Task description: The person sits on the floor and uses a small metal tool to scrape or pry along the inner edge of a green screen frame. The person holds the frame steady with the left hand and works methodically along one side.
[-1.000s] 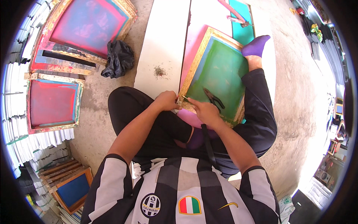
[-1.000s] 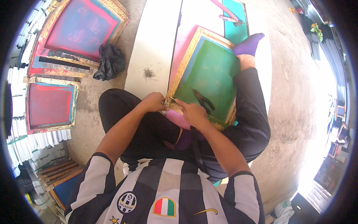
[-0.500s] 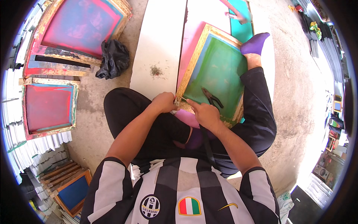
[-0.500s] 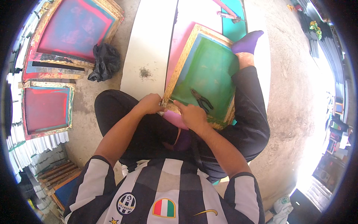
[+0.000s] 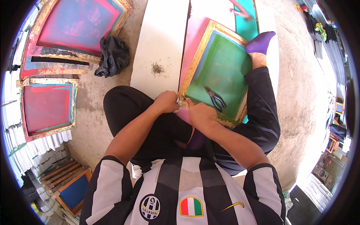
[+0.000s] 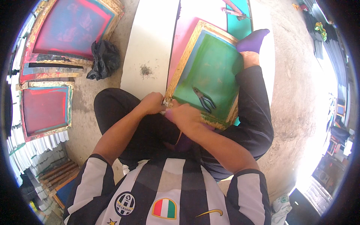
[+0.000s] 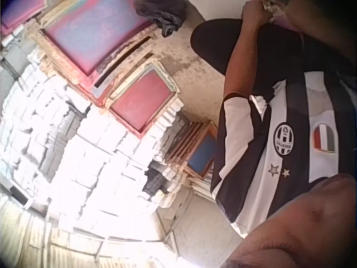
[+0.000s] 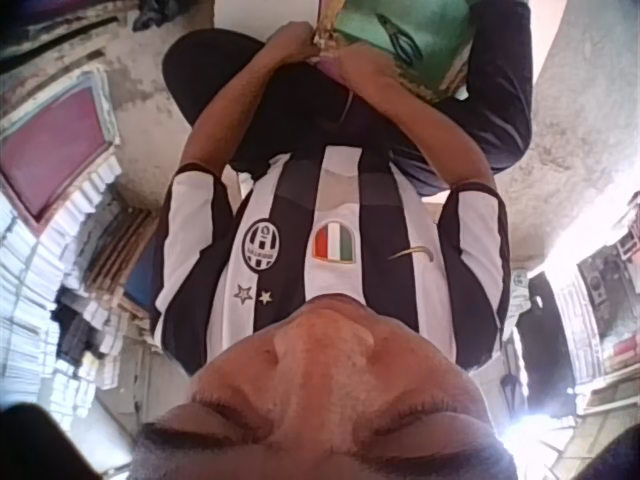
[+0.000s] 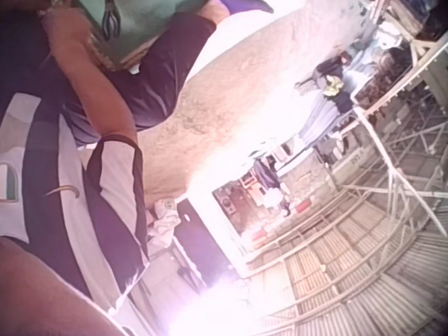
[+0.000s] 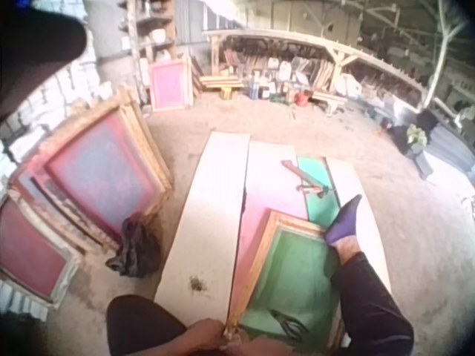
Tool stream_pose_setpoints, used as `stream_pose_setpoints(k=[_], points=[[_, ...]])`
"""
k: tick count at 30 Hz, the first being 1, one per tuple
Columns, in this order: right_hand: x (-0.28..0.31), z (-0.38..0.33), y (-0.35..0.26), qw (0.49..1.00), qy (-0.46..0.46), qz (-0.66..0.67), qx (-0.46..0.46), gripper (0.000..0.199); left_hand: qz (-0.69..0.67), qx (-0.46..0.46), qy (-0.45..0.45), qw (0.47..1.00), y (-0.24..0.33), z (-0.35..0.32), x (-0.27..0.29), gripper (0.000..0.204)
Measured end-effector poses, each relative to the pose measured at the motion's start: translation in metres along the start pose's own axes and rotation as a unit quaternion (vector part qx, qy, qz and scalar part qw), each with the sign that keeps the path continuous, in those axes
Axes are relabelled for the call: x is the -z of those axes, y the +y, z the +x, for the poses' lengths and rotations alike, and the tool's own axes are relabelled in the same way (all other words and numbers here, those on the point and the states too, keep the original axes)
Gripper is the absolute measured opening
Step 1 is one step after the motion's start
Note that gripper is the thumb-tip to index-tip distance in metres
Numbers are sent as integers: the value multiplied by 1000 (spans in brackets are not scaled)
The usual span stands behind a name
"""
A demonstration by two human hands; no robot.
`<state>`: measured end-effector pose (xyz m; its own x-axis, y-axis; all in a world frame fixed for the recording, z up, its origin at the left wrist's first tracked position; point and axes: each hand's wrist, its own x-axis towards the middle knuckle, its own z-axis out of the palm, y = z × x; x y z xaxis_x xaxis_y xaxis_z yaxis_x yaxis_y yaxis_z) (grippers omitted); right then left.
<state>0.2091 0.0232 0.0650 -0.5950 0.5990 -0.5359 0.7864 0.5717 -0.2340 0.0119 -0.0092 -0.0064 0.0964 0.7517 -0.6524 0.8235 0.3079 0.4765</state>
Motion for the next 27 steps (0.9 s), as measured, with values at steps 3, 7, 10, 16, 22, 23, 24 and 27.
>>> stream_pose_setpoints(k=[3,7,10,16,22,23,24,27], points=[[-10,9,35,989,-7,144,28,52,-10,-14,23,1000,3,-2,1,39],[-6,-2,33,1000,-12,8,23,45,-37,-2,35,999,-2,-5,-2,39],[-7,0,36,987,-38,158,-5,43,-34,-2,46,998,-2,-4,-3,40],[-45,15,65,950,10,306,61,41,-47,5,11,999,-5,-1,-1,42],[-30,7,53,982,-10,186,28,43,-25,8,10,1000,1,-5,3,43],[-48,16,65,959,-10,277,57,45,-22,9,5,1000,3,-4,5,44],[-68,26,79,927,-9,366,84,46,-19,10,-1,1000,6,-2,6,44],[-55,31,79,807,-156,568,-27,50,-25,20,-7,999,2,-4,5,45]])
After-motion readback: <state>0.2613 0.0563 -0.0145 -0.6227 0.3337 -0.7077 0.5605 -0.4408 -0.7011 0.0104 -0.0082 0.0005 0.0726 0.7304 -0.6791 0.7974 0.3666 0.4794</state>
